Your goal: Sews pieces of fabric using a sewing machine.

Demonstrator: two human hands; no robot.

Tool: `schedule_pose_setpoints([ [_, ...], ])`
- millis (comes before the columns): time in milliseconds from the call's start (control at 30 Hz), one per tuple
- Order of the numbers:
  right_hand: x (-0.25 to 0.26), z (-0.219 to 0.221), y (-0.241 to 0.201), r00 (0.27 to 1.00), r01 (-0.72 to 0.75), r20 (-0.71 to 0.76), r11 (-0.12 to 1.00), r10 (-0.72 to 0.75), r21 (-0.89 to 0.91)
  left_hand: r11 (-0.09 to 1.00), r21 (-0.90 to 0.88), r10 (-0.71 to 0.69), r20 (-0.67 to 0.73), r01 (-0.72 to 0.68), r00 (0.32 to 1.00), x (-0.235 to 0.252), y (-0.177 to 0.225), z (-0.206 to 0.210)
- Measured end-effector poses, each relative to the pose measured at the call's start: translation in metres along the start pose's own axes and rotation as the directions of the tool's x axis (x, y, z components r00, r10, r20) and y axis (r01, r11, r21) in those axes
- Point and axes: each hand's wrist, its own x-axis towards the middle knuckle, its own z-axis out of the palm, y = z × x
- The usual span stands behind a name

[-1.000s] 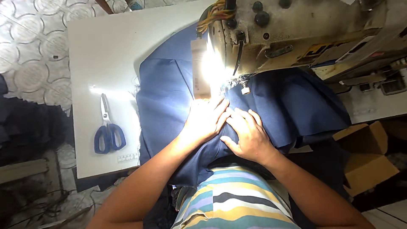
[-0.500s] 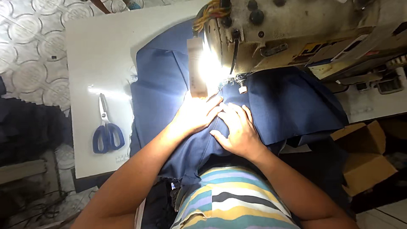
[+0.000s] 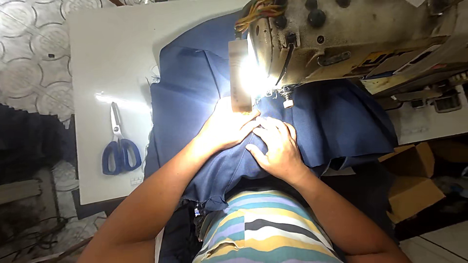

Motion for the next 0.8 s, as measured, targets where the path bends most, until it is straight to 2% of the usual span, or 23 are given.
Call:
schedule_pose_setpoints([
  [300, 0.007, -0.005, 0.013, 0.998, 0.062, 0.009, 0.998, -0.062, 0.032, 1.0, -0.03, 0.005, -0.074, -0.007, 0.997, 0.0, -0.003, 0.006],
  [500, 0.014, -0.009, 0.023, 0.99, 0.137, 0.042, 0.99, -0.138, 0.025, 1.0, -0.011, -0.001, -0.067, 0.001, 0.998, 0.0, -0.003, 0.005],
  [633, 0.024, -0.016, 0.036, 0.967, 0.228, 0.107, 0.973, -0.229, 0.02, 0.994, 0.062, -0.084, -0.054, 0.087, 0.995, -0.012, 0.024, -0.009],
  [800, 0.04, -0.021, 0.059, 0.919, 0.367, 0.119, 0.925, -0.377, 0.098, 0.968, 0.096, -0.226, -0.054, 0.23, 0.973, -0.026, 0.055, 0.001],
])
